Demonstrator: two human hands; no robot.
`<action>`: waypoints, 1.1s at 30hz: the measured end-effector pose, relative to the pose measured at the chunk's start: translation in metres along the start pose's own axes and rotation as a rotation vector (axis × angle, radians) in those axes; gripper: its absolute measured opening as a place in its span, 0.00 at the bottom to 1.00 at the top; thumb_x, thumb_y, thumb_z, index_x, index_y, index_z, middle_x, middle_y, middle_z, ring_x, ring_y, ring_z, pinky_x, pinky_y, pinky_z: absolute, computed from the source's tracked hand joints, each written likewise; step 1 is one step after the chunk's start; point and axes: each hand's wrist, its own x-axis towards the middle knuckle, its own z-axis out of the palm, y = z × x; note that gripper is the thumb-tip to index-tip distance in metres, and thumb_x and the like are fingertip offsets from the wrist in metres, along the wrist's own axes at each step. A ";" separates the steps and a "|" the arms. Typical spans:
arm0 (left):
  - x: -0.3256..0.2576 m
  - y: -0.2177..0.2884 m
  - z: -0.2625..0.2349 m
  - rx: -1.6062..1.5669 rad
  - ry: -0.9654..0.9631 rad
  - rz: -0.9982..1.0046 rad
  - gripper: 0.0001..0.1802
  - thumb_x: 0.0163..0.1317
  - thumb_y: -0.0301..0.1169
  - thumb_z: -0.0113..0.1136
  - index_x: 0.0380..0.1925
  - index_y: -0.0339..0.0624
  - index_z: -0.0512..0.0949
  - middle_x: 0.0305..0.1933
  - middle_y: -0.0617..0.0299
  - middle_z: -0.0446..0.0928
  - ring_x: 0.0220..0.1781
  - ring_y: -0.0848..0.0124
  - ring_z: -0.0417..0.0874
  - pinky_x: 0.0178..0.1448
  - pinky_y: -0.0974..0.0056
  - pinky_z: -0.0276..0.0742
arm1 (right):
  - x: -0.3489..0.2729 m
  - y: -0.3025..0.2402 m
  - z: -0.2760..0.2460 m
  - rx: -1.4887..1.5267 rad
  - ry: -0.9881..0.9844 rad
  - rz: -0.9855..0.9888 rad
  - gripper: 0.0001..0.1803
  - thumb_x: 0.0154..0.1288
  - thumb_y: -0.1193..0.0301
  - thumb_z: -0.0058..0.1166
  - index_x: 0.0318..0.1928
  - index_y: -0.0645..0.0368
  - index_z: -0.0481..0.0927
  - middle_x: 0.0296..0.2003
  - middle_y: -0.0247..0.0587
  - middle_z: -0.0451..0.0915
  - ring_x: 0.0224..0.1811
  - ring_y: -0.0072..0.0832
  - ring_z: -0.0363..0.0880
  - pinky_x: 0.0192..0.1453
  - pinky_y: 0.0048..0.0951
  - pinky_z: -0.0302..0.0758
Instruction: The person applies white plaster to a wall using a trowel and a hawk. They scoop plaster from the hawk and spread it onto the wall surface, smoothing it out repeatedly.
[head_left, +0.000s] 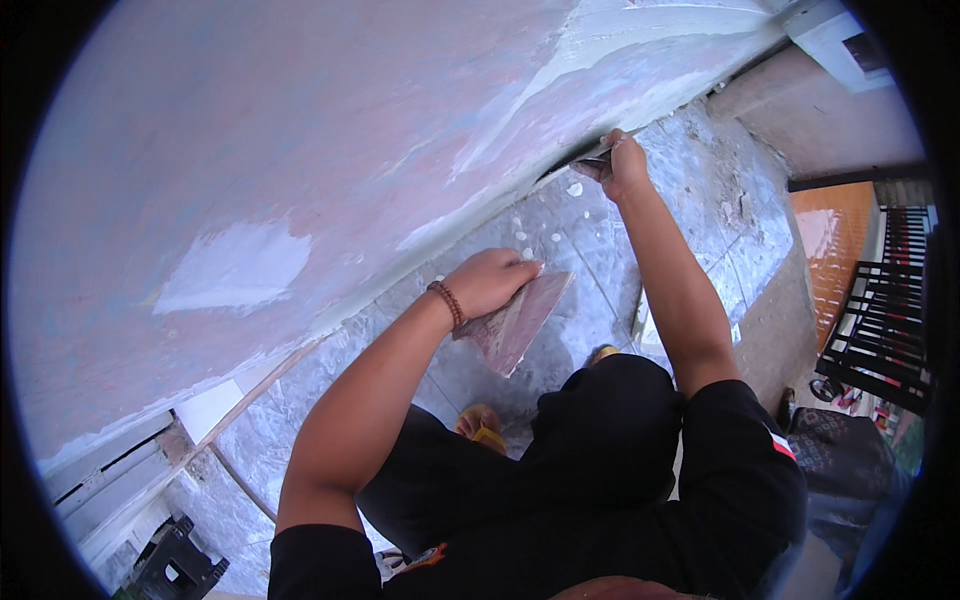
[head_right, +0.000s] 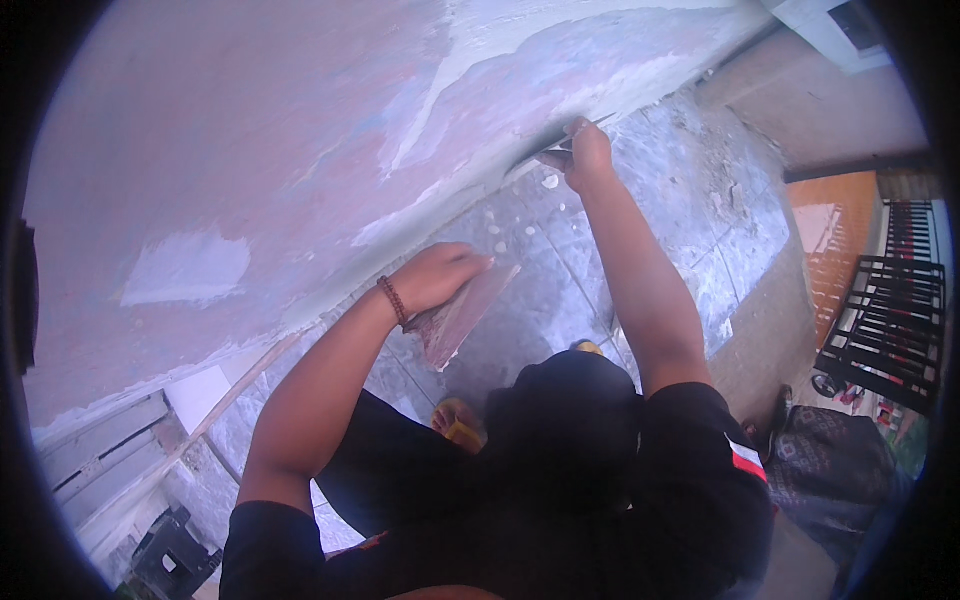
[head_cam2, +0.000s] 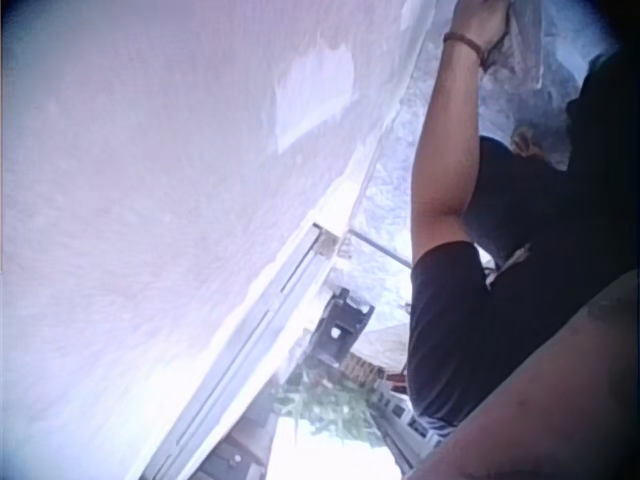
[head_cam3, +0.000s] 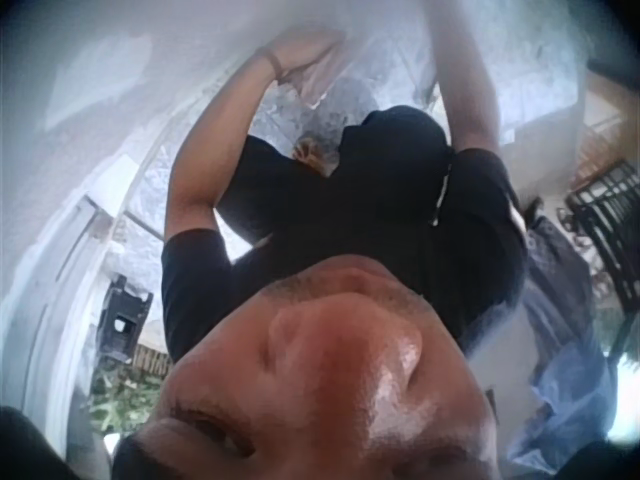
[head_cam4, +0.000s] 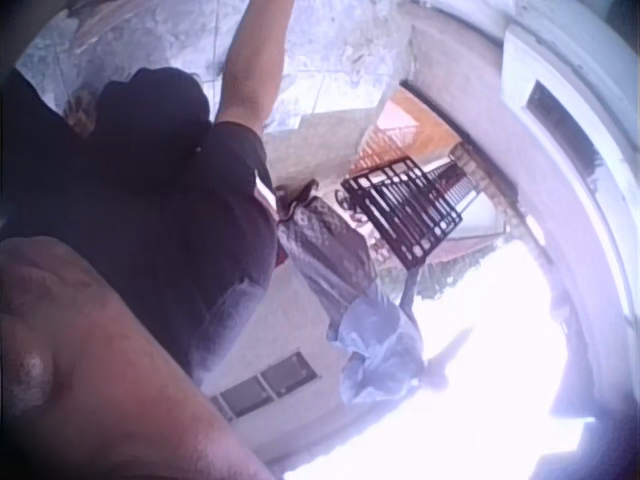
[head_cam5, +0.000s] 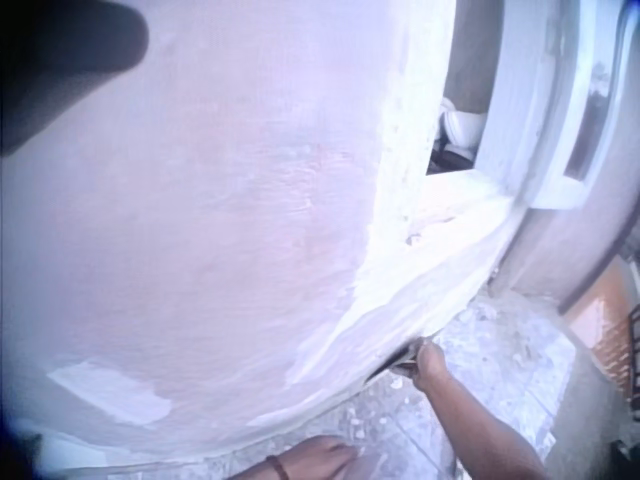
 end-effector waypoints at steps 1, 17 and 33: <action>0.001 0.000 0.000 -0.003 -0.004 0.001 0.27 0.69 0.48 0.52 0.45 0.32 0.81 0.44 0.47 0.83 0.47 0.61 0.82 0.55 0.60 0.74 | -0.004 -0.008 0.003 0.000 0.006 0.005 0.18 0.63 0.71 0.38 0.48 0.71 0.70 0.44 0.61 0.77 0.45 0.52 0.82 0.48 0.56 0.86; 0.015 -0.008 0.003 -0.018 -0.032 0.002 0.26 0.69 0.47 0.50 0.45 0.32 0.82 0.43 0.48 0.83 0.47 0.60 0.82 0.55 0.60 0.73 | -0.200 -0.135 -0.049 0.153 0.073 -0.523 0.24 0.67 0.68 0.38 0.58 0.73 0.66 0.56 0.61 0.73 0.59 0.56 0.74 0.59 0.62 0.79; -0.009 -0.020 -0.006 0.037 0.057 -0.177 0.27 0.68 0.48 0.52 0.47 0.31 0.81 0.43 0.48 0.83 0.45 0.62 0.82 0.53 0.62 0.74 | 0.079 0.010 -0.102 0.064 0.065 -0.012 0.22 0.69 0.71 0.31 0.57 0.72 0.66 0.54 0.62 0.74 0.54 0.55 0.80 0.54 0.58 0.83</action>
